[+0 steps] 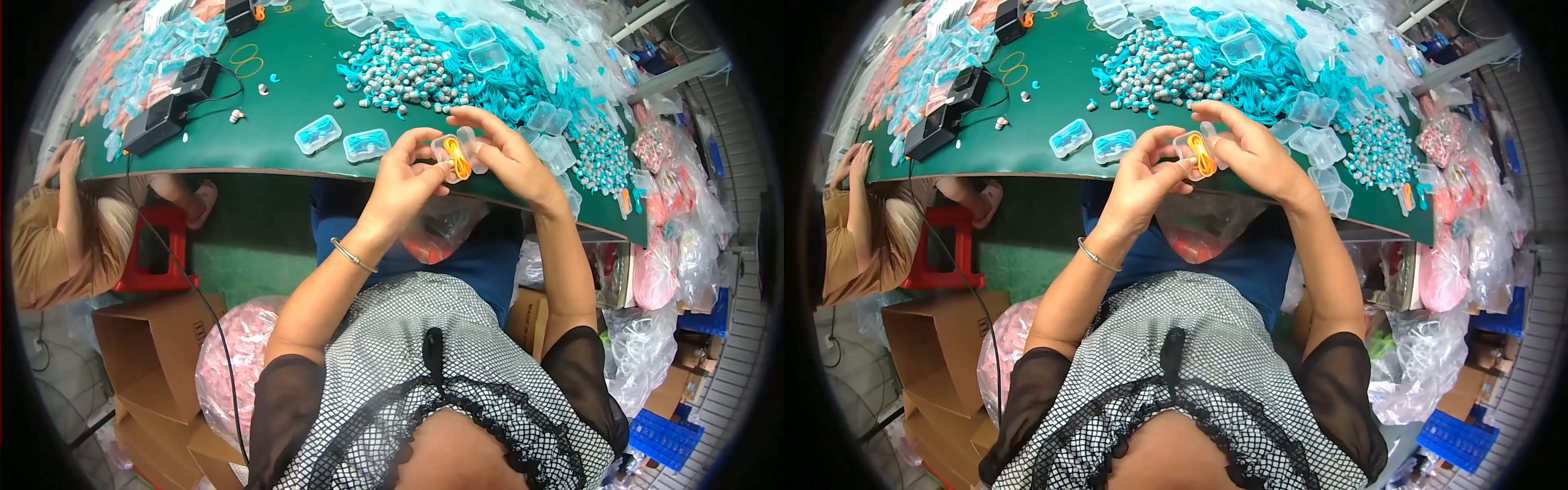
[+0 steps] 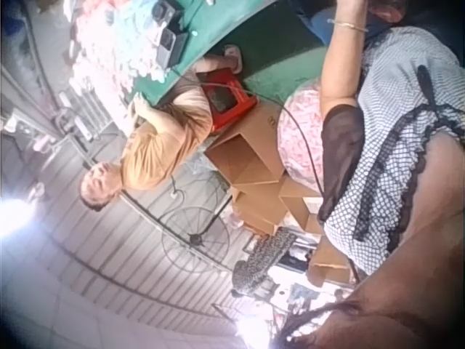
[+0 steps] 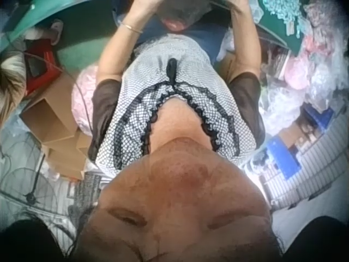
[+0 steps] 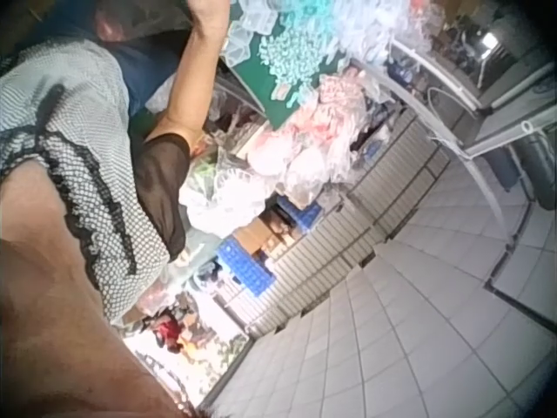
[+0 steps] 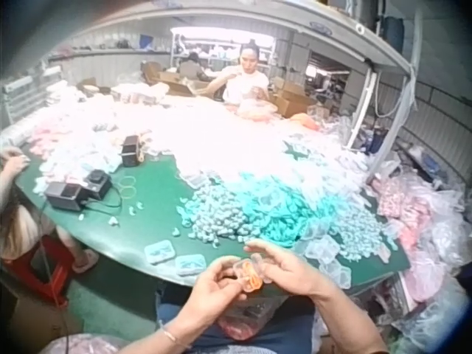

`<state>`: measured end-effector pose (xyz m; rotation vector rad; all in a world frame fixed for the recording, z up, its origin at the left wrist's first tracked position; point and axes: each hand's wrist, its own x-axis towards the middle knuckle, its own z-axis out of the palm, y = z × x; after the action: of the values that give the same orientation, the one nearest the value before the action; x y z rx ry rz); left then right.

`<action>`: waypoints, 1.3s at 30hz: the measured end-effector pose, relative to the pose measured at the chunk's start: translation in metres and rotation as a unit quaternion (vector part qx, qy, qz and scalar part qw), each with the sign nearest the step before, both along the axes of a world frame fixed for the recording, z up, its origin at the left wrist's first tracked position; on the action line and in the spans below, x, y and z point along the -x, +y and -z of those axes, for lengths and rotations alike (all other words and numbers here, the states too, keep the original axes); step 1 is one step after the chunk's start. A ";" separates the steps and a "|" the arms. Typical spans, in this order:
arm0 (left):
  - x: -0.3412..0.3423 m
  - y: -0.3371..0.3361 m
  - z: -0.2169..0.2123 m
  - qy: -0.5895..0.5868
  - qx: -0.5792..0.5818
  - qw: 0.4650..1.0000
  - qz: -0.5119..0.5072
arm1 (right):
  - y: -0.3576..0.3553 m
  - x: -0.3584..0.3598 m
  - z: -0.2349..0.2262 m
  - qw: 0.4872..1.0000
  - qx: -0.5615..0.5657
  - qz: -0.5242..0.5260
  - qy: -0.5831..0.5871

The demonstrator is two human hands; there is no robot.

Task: Sorting small blue and green items and putting them into small plastic boxes on a workbench.

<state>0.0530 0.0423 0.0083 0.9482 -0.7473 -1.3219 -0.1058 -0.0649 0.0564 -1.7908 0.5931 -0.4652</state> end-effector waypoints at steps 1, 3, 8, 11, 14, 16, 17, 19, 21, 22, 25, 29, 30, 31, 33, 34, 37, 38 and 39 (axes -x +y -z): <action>-0.002 0.001 0.001 0.011 -0.001 1.000 -0.012 | 0.005 -0.004 0.001 0.999 0.019 0.023 -0.021; -0.005 0.005 0.006 0.016 -0.003 0.999 -0.037 | 0.014 -0.013 -0.006 0.996 0.075 0.041 0.019; -0.001 0.002 0.016 0.075 0.054 0.995 -0.031 | 0.030 -0.015 -0.007 0.934 0.340 0.099 0.045; -0.007 0.003 0.013 0.069 0.053 0.996 -0.027 | 0.029 -0.016 -0.003 0.949 0.295 0.106 0.024; -0.025 0.008 0.001 0.049 0.049 0.996 -0.055 | 0.032 -0.031 -0.002 0.952 0.288 0.102 -0.012; -0.040 0.009 -0.005 0.032 0.054 0.995 -0.074 | 0.035 -0.040 -0.005 0.949 0.296 0.103 -0.039; -0.047 0.008 -0.006 0.026 0.054 0.993 -0.097 | 0.037 -0.041 -0.006 0.946 0.302 0.106 -0.041; -0.065 0.008 -0.011 -0.008 0.058 0.990 -0.130 | 0.041 -0.048 -0.009 0.938 0.316 0.125 -0.065; -0.080 0.015 -0.011 -0.016 0.063 0.984 -0.164 | 0.040 -0.051 -0.006 0.937 0.324 0.117 -0.056; -0.083 0.017 -0.011 -0.020 0.059 0.982 -0.178 | 0.039 -0.052 -0.004 0.936 0.330 0.110 -0.046; -0.076 0.021 -0.010 -0.001 0.043 0.983 -0.180 | 0.041 -0.065 -0.001 0.939 0.319 0.112 -0.070; -0.066 0.024 -0.005 0.026 0.053 0.979 -0.195 | 0.048 -0.083 -0.003 0.925 0.360 0.074 -0.092; -0.066 0.024 -0.004 0.026 0.056 0.976 -0.207 | 0.048 -0.086 -0.002 0.924 0.364 0.063 -0.094; -0.065 0.024 -0.004 0.026 0.056 0.977 -0.206 | 0.047 -0.088 0.000 0.924 0.364 0.065 -0.093; -0.065 0.024 -0.002 0.026 0.062 0.976 -0.206 | 0.048 -0.090 0.004 0.919 0.379 0.067 -0.092; -0.066 0.024 -0.002 0.027 0.069 0.975 -0.208 | 0.049 -0.090 0.004 0.919 0.378 0.068 -0.092; -0.077 0.028 -0.003 0.003 0.081 0.967 -0.242 | 0.054 -0.086 0.005 0.920 0.370 0.081 -0.100; -0.084 0.030 -0.004 -0.031 0.077 0.964 -0.251 | 0.056 -0.084 0.005 0.931 0.345 0.080 -0.090; -0.090 0.032 -0.005 -0.033 0.083 0.961 -0.263 | 0.057 -0.082 0.005 0.941 0.320 0.078 -0.082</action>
<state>0.1435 0.0742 0.0129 0.9731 -0.5893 -0.7543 -0.0234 -0.0082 0.0510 -2.2922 0.4992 -0.9941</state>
